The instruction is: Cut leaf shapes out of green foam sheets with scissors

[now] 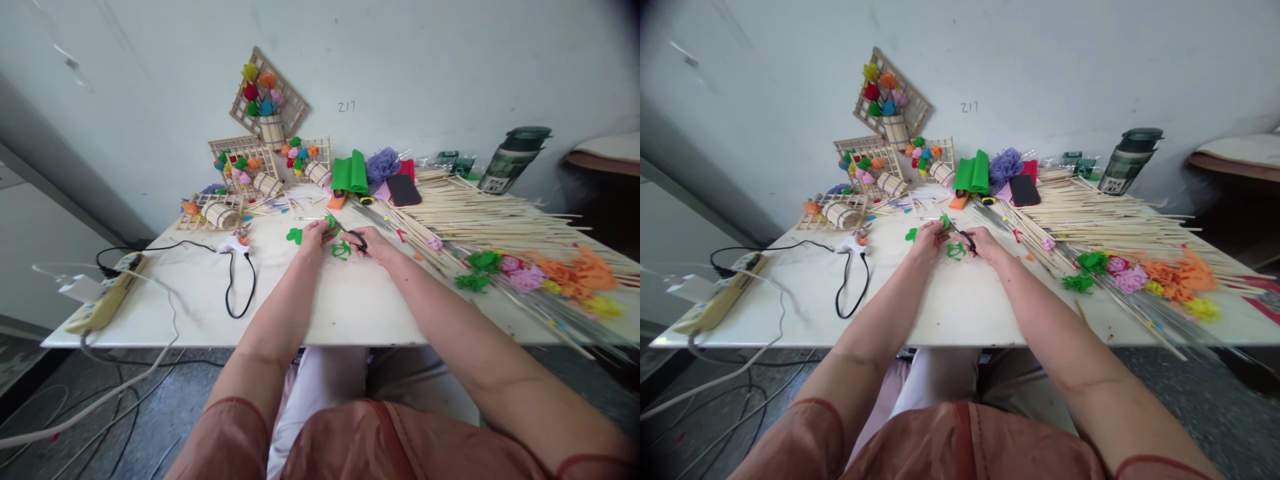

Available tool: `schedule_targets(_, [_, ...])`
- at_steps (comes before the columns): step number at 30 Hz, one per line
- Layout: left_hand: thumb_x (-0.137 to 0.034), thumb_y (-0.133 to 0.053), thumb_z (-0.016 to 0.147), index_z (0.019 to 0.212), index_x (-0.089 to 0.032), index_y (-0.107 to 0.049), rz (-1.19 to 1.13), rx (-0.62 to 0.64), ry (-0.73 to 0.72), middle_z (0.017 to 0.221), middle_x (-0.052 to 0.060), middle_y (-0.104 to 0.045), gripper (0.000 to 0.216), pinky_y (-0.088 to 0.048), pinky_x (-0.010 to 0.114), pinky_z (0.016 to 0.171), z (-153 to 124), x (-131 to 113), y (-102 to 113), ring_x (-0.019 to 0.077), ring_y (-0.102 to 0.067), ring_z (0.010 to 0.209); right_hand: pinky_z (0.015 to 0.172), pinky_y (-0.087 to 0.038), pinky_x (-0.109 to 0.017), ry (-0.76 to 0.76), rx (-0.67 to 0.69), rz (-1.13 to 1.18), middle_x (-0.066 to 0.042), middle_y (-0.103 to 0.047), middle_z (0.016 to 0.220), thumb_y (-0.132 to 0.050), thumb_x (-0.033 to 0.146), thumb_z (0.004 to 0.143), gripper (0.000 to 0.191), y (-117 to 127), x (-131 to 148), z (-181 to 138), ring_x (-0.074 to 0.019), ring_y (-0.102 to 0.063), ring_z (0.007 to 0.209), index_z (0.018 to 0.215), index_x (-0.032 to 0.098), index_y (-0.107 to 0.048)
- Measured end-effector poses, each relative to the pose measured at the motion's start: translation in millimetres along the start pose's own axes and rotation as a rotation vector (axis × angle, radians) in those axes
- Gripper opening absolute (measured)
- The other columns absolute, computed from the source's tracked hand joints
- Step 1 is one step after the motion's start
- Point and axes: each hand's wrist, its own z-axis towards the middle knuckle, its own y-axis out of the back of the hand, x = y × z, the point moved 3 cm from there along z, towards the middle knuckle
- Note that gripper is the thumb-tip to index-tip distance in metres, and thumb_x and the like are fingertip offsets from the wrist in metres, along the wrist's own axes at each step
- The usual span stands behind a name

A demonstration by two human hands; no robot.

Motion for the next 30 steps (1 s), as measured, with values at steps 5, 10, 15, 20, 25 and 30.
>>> schedule_targets(5, [-0.023, -0.074, 0.071, 0.066, -0.015, -0.058, 0.029, 0.027, -0.006, 0.065, 0.002, -0.067, 0.018, -0.051, 0.026, 0.073, -0.5, 0.1, -0.9, 0.0137, -0.067, 0.069, 0.033, -0.024, -0.017, -0.022, -0.002, -0.001, 0.005, -0.047, 0.047, -0.082, 0.043, 0.062, 0.038, 3.1, -3.2, 1.1, -0.0026, -0.034, 0.036, 0.065, 0.014, -0.057])
schedule_targets(10, [-0.024, -0.077, 0.07, 0.065, -0.015, -0.059, 0.038, 0.028, -0.007, 0.065, 0.002, -0.067, 0.021, -0.051, 0.027, 0.074, -0.9, -0.4, -0.9, 0.0144, -0.067, 0.07, 0.033, -0.023, -0.018, -0.007, 0.005, 0.001, 0.005, -0.046, 0.046, -0.082, 0.042, 0.063, 0.037, 3.7, -0.7, 1.2, -0.0028, -0.033, 0.037, 0.063, 0.014, -0.057])
schedule_targets(15, [-0.023, -0.077, 0.07, 0.066, -0.016, -0.057, 0.02, 0.024, -0.008, 0.064, 0.001, -0.066, 0.022, -0.053, 0.026, 0.073, -1.7, -1.9, -0.4, 0.0126, -0.067, 0.067, 0.032, -0.022, -0.018, 0.022, 0.012, 0.01, 0.006, -0.044, 0.045, -0.082, 0.043, 0.061, 0.038, 3.8, -1.5, 3.3, -0.0029, -0.032, 0.037, 0.062, 0.014, -0.058])
schedule_targets(20, [-0.022, -0.08, 0.067, 0.065, -0.016, -0.055, -0.005, 0.074, 0.038, 0.065, 0.001, -0.067, 0.025, -0.054, 0.027, 0.073, -0.9, -0.9, -0.5, 0.0117, -0.066, 0.063, 0.032, -0.022, -0.018, 0.029, 0.009, 0.016, 0.006, -0.044, 0.045, -0.083, 0.043, 0.061, 0.038, 4.6, -2.8, 4.3, -0.0028, -0.032, 0.037, 0.062, 0.014, -0.058])
schedule_targets(25, [-0.022, -0.079, 0.067, 0.065, -0.016, -0.055, -0.027, 0.026, 0.006, 0.066, 0.001, -0.067, 0.025, -0.053, 0.026, 0.073, 0.3, -1.2, 1.2, 0.0145, -0.069, 0.074, 0.033, -0.022, -0.019, 0.043, 0.011, -0.002, 0.006, -0.044, 0.045, -0.082, 0.044, 0.061, 0.039, 4.0, -2.2, 3.0, -0.003, -0.032, 0.037, 0.063, 0.014, -0.058])
schedule_targets(30, [-0.022, -0.078, 0.068, 0.067, -0.016, -0.056, -0.038, 0.007, 0.013, 0.066, 0.001, -0.067, 0.023, -0.052, 0.026, 0.073, -1.5, -1.9, 0.0, 0.0149, -0.069, 0.077, 0.033, -0.021, -0.019, 0.058, 0.005, -0.015, 0.006, -0.045, 0.045, -0.081, 0.044, 0.061, 0.038, 2.3, -1.3, 2.7, -0.0034, -0.033, 0.036, 0.063, 0.014, -0.058])
